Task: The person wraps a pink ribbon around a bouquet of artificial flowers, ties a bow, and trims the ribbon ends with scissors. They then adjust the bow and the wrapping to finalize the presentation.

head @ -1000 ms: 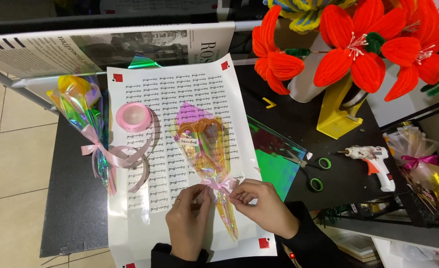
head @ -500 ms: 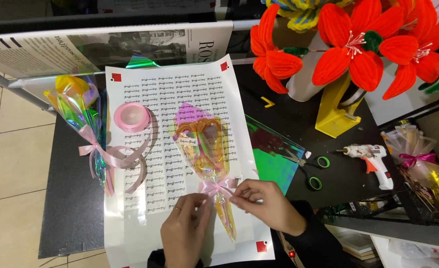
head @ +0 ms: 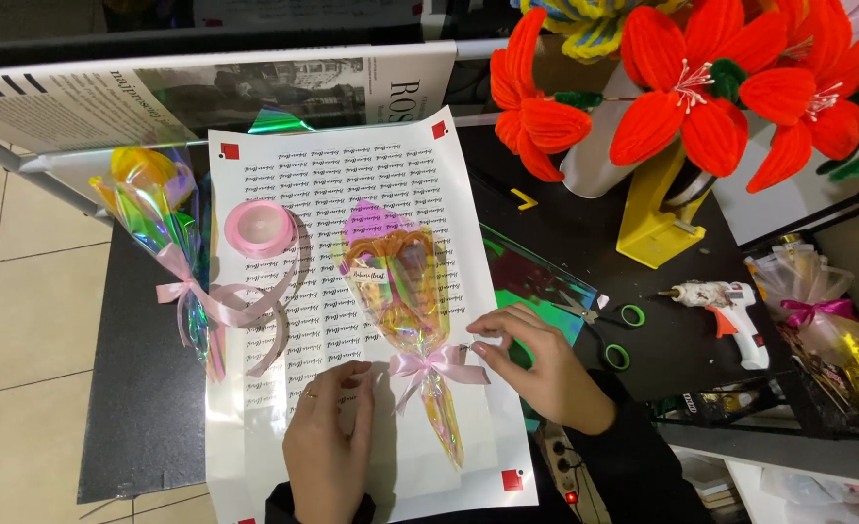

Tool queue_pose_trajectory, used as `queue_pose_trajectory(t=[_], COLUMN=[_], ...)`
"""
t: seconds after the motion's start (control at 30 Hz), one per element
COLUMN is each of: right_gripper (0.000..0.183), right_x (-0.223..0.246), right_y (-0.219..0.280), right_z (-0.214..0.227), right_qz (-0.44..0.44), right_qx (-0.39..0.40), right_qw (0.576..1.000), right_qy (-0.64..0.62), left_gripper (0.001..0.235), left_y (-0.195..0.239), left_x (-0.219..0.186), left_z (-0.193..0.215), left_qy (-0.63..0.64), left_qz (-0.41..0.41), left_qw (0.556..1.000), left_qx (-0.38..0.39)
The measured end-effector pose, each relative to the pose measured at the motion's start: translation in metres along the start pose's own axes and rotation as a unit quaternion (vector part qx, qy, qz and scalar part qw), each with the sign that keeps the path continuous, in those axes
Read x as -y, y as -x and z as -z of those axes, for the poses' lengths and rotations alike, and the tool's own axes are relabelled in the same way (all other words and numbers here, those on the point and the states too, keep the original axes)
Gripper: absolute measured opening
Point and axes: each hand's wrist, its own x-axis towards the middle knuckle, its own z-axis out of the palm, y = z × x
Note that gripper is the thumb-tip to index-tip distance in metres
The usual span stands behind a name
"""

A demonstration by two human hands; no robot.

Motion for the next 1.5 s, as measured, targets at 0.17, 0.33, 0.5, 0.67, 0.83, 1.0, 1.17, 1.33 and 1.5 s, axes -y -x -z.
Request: queue_pose_trajectory(t=[0.17, 0.33, 0.5, 0.67, 0.83, 1.0, 1.17, 1.33, 1.5], right_gripper=[0.018, 0.026, 0.046, 0.019, 0.021, 0.013, 0.026, 0.033, 0.038], right_x=[-0.008, 0.010, 0.014, 0.018, 0.013, 0.002, -0.013, -0.022, -0.019], right_y=[-0.006, 0.025, 0.051, 0.046, 0.045, 0.054, 0.072, 0.086, 0.083], right_z=[-0.004, -0.021, -0.086, -0.079, -0.056, -0.061, -0.079, -0.097, -0.111], right_qz=[-0.009, -0.029, -0.050, -0.090, -0.213, -0.229, -0.194, -0.167, 0.010], right_qx=[0.021, 0.019, -0.060, -0.093, -0.065, -0.099, -0.082, -0.090, -0.131], right_qw=[1.000, 0.998, 0.967, 0.977, 0.955, 0.861, 0.865, 0.877, 0.952], right_qy=[-0.005, 0.051, 0.241, 0.169, -0.196, -0.443, -0.456, -0.441, -0.276], left_gripper=[0.023, 0.027, 0.022, 0.032, 0.055, 0.068, 0.071, 0.025, 0.078], left_y=[-0.004, -0.006, -0.005, -0.007, -0.012, -0.018, -0.029, -0.023, -0.018], left_x=[0.000, -0.003, -0.015, -0.023, -0.011, -0.003, -0.029, -0.038, -0.040], left_z=[0.005, 0.012, 0.009, 0.018, 0.006, -0.019, -0.017, -0.010, 0.009], left_qy=[0.018, 0.037, 0.096, 0.182, 0.367, 0.544, 0.536, 0.579, 0.585], left_qz=[0.022, 0.070, 0.117, 0.161, 0.177, 0.161, 0.273, 0.280, 0.117], left_qw=[0.999, 0.996, 0.988, 0.967, 0.902, 0.805, 0.770, 0.734, 0.760], left_qx=[0.041, 0.040, 0.038, 0.077, 0.138, 0.174, 0.212, 0.219, 0.257])
